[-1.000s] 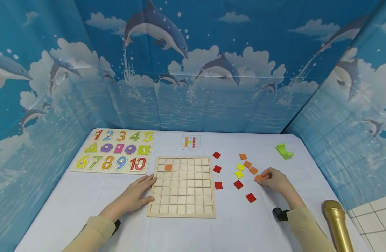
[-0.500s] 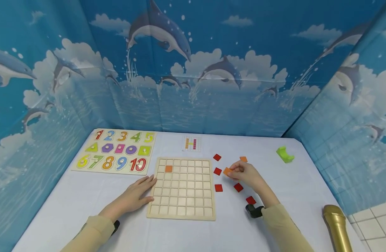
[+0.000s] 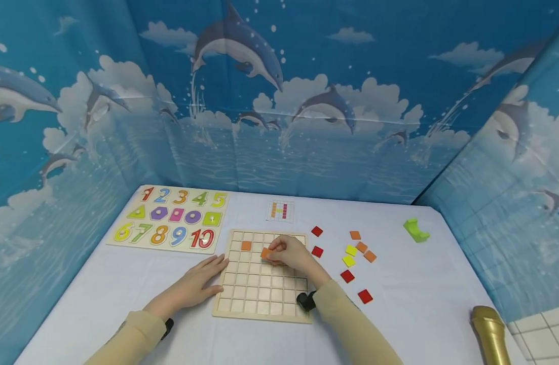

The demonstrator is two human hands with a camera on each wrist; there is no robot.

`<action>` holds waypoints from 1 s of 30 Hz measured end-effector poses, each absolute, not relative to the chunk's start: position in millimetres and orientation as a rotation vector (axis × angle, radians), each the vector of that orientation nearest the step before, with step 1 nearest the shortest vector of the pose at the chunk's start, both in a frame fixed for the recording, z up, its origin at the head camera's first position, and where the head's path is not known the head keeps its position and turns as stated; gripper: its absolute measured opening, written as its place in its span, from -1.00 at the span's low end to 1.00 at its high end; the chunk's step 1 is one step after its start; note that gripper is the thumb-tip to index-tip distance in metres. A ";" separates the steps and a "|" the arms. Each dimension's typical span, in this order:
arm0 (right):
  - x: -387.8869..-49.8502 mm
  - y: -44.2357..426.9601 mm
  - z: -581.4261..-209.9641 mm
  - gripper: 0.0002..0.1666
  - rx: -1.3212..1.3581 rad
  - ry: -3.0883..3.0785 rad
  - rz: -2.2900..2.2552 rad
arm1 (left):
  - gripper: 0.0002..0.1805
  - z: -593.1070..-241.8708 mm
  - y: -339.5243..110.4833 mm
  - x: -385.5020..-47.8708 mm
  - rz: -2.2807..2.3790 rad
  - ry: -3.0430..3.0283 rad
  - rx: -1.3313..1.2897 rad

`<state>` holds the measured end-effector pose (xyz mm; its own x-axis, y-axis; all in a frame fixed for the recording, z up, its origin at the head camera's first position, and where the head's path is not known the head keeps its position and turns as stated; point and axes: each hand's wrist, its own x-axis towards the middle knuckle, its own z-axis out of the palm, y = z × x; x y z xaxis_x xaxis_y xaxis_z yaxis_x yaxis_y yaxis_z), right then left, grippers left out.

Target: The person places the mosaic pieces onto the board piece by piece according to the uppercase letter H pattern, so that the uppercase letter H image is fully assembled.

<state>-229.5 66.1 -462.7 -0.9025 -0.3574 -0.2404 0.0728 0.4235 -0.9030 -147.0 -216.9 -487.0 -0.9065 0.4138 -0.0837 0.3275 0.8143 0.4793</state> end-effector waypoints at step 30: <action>-236.9 -4.5 -464.4 -0.88 -0.365 2.585 -1.051 | -0.27 -488.8 -217.3 -148.3 0.639 2.819 0.608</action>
<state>-236.9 -4.5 -464.4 -0.9143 -0.3517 -0.2010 -0.1117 0.6958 -0.7095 -148.3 -217.3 -488.8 -0.8984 0.4299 -0.0901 0.3491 0.8233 0.4476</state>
